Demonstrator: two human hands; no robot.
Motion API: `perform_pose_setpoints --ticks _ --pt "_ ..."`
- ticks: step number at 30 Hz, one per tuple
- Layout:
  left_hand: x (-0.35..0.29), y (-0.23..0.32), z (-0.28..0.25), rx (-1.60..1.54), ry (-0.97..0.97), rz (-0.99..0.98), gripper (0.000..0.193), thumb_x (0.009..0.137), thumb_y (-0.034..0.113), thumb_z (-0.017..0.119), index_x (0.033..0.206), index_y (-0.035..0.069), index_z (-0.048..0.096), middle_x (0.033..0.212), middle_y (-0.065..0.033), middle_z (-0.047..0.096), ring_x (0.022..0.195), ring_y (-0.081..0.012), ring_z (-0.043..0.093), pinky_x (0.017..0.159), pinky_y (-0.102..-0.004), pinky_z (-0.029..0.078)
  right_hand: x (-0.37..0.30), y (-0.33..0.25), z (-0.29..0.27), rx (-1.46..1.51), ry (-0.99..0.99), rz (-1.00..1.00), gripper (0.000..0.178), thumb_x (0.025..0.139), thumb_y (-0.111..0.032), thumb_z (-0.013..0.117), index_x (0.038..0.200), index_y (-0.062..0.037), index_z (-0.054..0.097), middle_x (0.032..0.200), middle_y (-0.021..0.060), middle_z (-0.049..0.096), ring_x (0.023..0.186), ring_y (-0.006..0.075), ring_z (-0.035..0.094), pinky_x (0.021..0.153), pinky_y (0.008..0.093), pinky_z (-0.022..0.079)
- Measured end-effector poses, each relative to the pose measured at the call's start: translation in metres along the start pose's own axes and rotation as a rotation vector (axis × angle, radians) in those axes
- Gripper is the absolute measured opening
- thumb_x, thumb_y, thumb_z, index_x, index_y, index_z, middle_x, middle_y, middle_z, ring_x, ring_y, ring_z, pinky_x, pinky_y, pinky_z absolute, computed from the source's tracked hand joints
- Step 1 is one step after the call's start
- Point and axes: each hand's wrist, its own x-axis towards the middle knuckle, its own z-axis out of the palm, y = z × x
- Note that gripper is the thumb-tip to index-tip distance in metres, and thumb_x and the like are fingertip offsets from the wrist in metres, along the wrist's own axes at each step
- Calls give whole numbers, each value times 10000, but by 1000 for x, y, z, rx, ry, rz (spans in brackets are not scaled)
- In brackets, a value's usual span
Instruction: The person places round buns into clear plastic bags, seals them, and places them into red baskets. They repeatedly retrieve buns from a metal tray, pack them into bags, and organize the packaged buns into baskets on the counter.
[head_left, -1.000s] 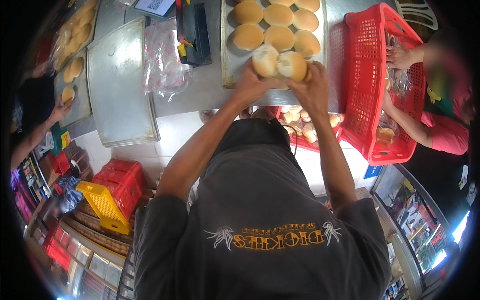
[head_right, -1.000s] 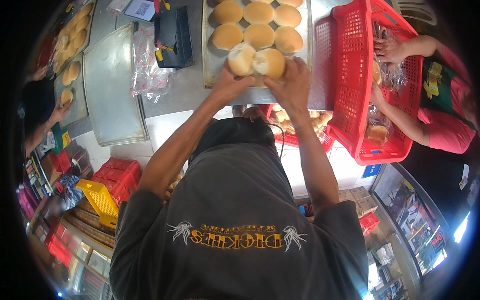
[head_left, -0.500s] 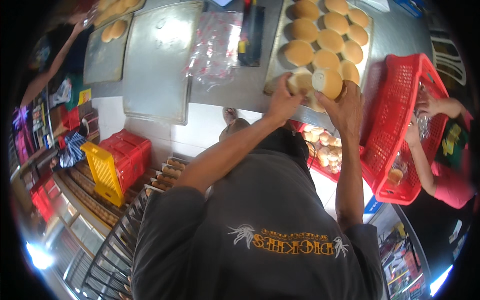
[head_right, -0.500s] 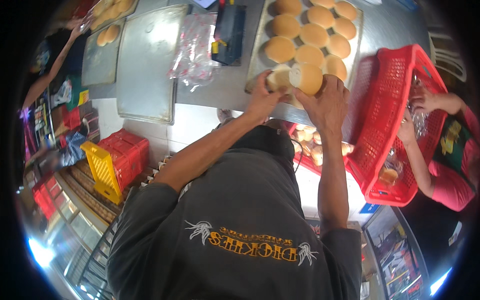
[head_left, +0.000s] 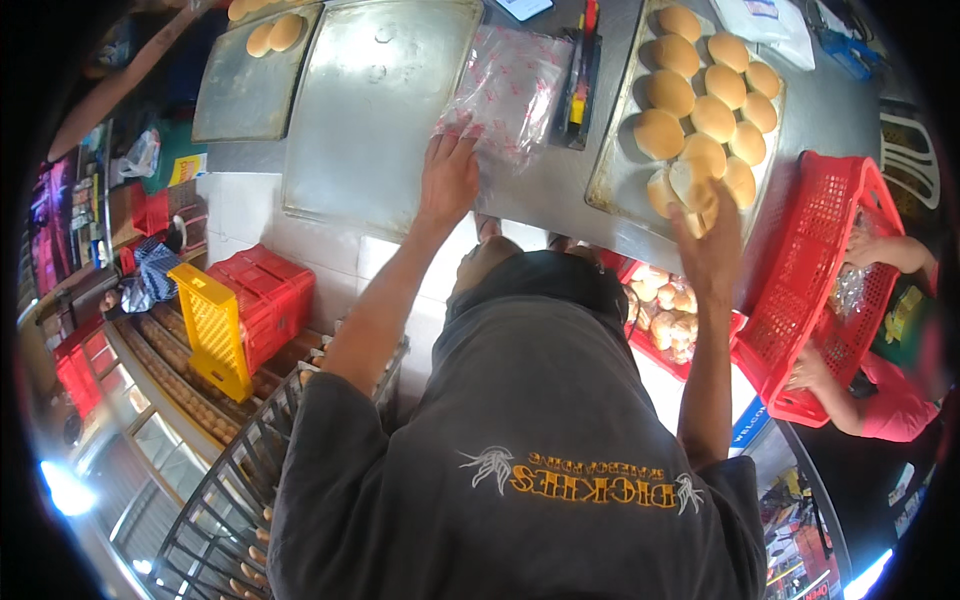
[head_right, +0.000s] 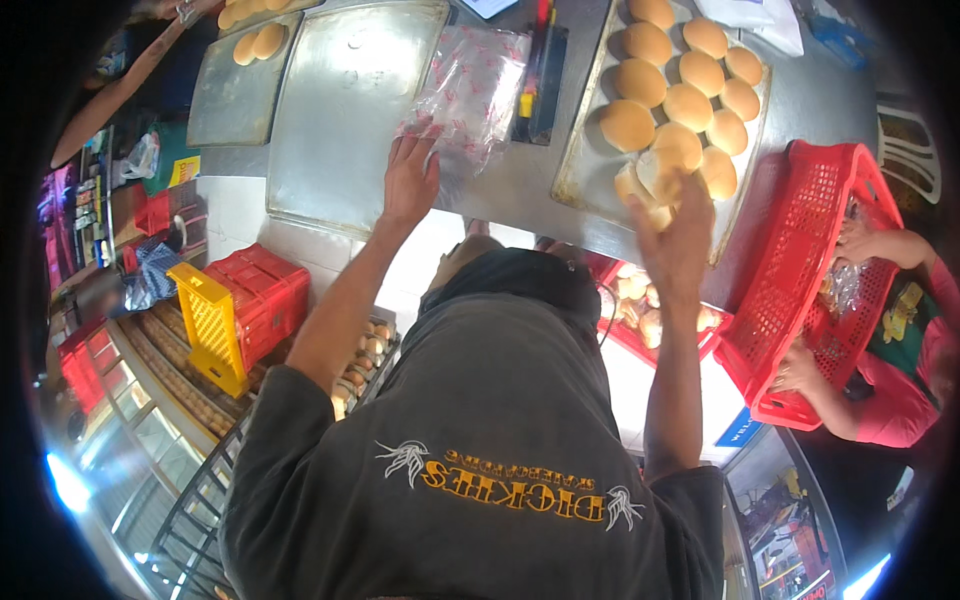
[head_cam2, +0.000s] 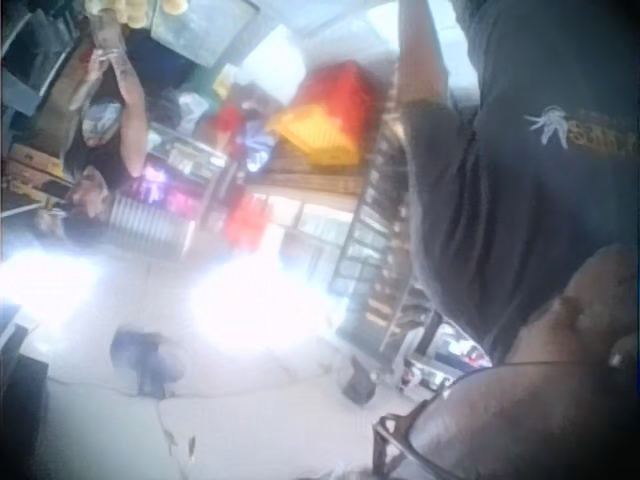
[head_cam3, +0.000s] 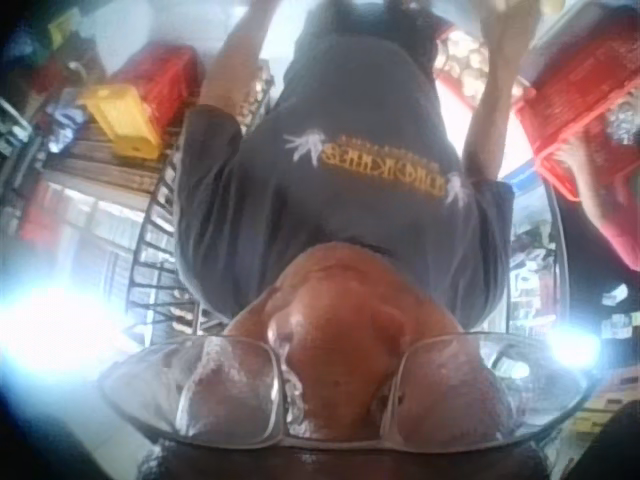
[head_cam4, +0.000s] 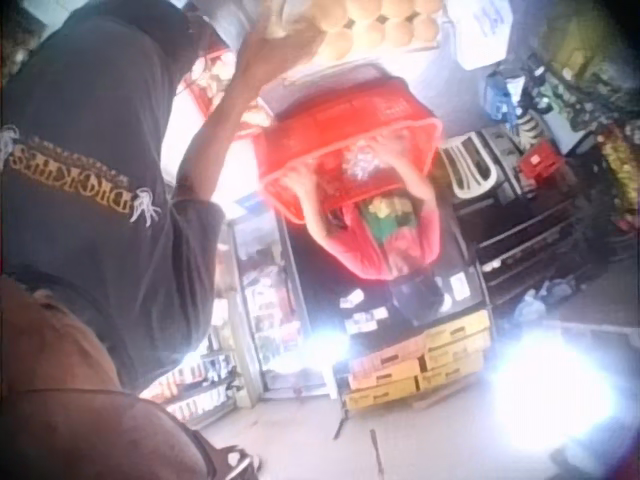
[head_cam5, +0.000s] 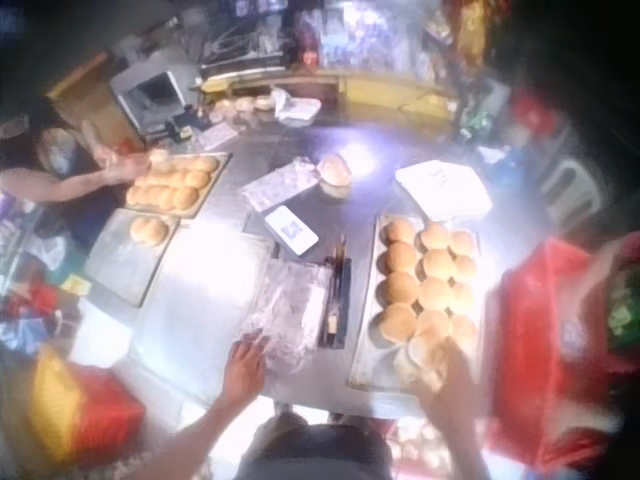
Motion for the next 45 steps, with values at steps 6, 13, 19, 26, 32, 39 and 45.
perform_pose_setpoints --ticks 6,13,19,26,32,39,45 --pt "39 -52 21 -108 -401 -116 406 885 119 720 1286 91 667 1040 -162 739 989 -393 699 858 -466 565 13 -121 73 228 -395 -116 571 874 -335 756 1318 -6 612 1309 224 637 1209 382 622 1043 456 482" --pt "49 -56 3 -153 -492 -156 270 913 226 698 1162 121 705 964 -150 752 886 -385 720 794 -486 571 39 -124 190 -196 -333 -327 779 814 -377 790 1453 -34 505 1543 222 457 1439 412 403 1151 480 409" --pt "50 -82 21 -160 -536 -244 237 968 294 632 1146 144 670 957 -148 756 901 -388 727 800 -494 569 49 -115 200 -235 -338 -362 874 804 -404 801 1507 -28 443 1597 236 379 1525 412 262 1212 487 338" --pt "43 -60 5 -228 -439 -247 269 967 261 638 1207 140 650 1161 -118 723 1004 -377 711 830 -491 573 60 -115 202 -256 -331 -366 843 835 -418 779 1514 -37 453 1625 257 332 1539 448 203 1249 488 253" --pt "44 -53 38 -148 -268 -54 305 963 276 651 1243 157 656 1197 -98 703 1013 -354 710 839 -473 574 53 -138 169 -326 -584 -330 615 816 -401 786 1335 -100 650 1565 218 420 1457 452 361 1114 524 453" --pt "73 -58 50 -65 -462 -163 304 1014 374 571 1083 106 695 971 -124 751 910 -369 727 811 -506 571 50 -125 177 -182 -429 -312 581 854 -392 771 1344 -107 641 1555 222 452 1414 473 412 1147 506 397" --pt "66 -51 19 -240 -360 -147 319 1056 329 517 1013 47 661 925 -183 734 889 -392 714 781 -498 554 51 -121 206 -277 -231 -477 737 813 -421 790 1440 -115 552 1546 214 447 1404 436 420 1098 584 416"
